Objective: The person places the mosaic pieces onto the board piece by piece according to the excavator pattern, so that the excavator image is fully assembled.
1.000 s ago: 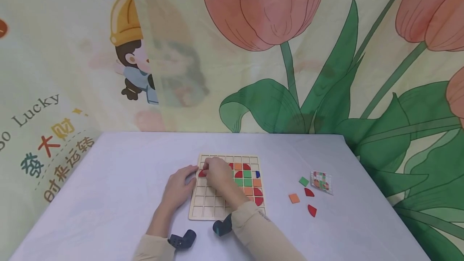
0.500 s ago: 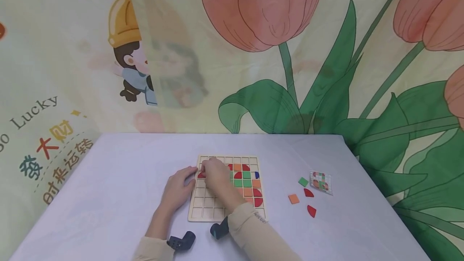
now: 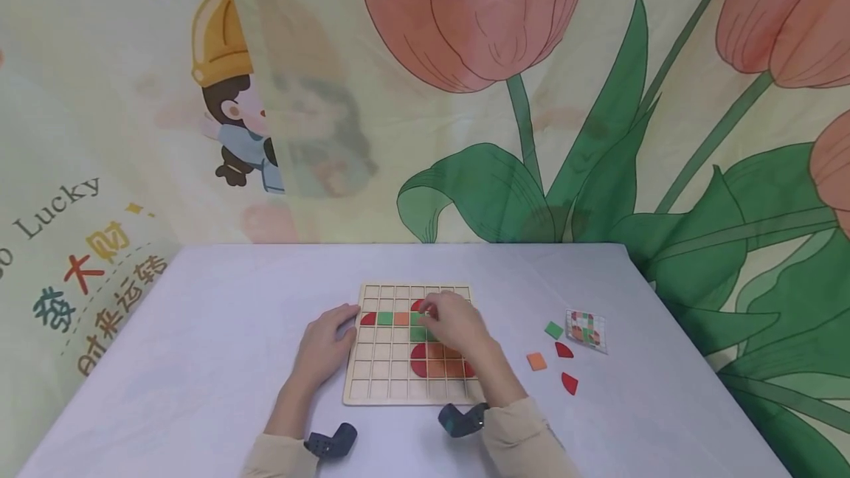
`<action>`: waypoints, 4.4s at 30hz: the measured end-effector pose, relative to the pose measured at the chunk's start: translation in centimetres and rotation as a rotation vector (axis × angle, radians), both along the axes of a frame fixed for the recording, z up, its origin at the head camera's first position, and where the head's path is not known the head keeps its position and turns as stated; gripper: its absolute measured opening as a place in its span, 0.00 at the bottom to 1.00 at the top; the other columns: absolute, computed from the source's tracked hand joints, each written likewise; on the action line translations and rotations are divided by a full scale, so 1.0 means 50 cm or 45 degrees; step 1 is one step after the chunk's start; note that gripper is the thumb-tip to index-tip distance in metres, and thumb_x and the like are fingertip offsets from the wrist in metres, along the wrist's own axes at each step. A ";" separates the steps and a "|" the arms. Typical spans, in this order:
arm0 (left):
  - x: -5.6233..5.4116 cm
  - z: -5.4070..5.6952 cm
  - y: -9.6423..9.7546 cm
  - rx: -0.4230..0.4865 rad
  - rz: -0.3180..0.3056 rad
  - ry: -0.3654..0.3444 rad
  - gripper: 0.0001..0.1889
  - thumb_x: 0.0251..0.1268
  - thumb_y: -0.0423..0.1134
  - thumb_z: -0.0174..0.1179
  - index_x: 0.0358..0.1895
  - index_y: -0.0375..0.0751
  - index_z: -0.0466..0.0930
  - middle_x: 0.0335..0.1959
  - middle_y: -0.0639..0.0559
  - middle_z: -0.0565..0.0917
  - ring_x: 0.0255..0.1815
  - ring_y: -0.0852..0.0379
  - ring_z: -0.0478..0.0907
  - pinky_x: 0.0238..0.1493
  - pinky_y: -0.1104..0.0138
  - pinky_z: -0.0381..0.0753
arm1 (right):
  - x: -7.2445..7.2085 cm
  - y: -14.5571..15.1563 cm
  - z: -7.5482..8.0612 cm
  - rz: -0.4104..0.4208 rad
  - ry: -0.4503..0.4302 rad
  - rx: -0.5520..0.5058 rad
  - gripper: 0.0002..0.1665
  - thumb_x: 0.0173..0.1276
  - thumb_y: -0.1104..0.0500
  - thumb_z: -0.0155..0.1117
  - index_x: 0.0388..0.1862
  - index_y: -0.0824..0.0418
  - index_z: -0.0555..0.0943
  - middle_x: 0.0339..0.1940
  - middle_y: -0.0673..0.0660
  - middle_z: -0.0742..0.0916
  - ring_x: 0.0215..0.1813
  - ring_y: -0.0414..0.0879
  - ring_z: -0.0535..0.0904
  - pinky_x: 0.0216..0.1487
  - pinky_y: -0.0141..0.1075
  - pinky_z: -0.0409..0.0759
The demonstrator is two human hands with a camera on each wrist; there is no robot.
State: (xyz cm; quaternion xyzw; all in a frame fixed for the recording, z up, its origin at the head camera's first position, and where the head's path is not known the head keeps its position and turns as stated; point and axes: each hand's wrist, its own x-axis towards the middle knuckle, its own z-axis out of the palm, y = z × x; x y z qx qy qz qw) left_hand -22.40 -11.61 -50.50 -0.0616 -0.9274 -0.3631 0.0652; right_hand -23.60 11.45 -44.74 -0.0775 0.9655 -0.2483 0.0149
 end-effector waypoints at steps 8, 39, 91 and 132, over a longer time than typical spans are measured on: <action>-0.001 0.003 0.002 -0.004 0.004 -0.001 0.22 0.65 0.37 0.55 0.62 0.41 0.73 0.65 0.43 0.74 0.69 0.43 0.66 0.71 0.48 0.63 | 0.036 0.264 -0.012 -0.369 -0.043 -0.095 0.16 0.65 0.54 0.64 0.50 0.57 0.81 0.43 0.59 0.83 0.42 0.50 0.76 0.38 0.39 0.81; 0.000 -0.003 -0.001 -0.008 0.003 0.014 0.21 0.65 0.37 0.55 0.62 0.41 0.73 0.64 0.43 0.74 0.69 0.43 0.67 0.70 0.48 0.63 | 0.054 0.380 -0.060 -0.506 -0.093 -0.148 0.17 0.60 0.61 0.68 0.47 0.65 0.77 0.41 0.65 0.82 0.43 0.56 0.78 0.40 0.42 0.85; -0.005 -0.007 -0.002 0.027 -0.012 0.024 0.21 0.63 0.37 0.57 0.60 0.42 0.76 0.63 0.45 0.76 0.68 0.45 0.68 0.69 0.49 0.65 | 0.003 -0.177 -0.047 -0.005 0.049 0.012 0.07 0.59 0.53 0.70 0.23 0.47 0.82 0.22 0.42 0.81 0.24 0.37 0.72 0.22 0.28 0.68; 0.001 -0.007 -0.002 0.011 0.008 0.011 0.21 0.65 0.38 0.55 0.61 0.41 0.74 0.64 0.42 0.74 0.69 0.42 0.66 0.70 0.47 0.63 | 0.088 0.370 -0.006 -0.050 -0.406 -0.118 0.20 0.47 0.62 0.77 0.39 0.56 0.80 0.30 0.54 0.77 0.35 0.46 0.71 0.31 0.34 0.75</action>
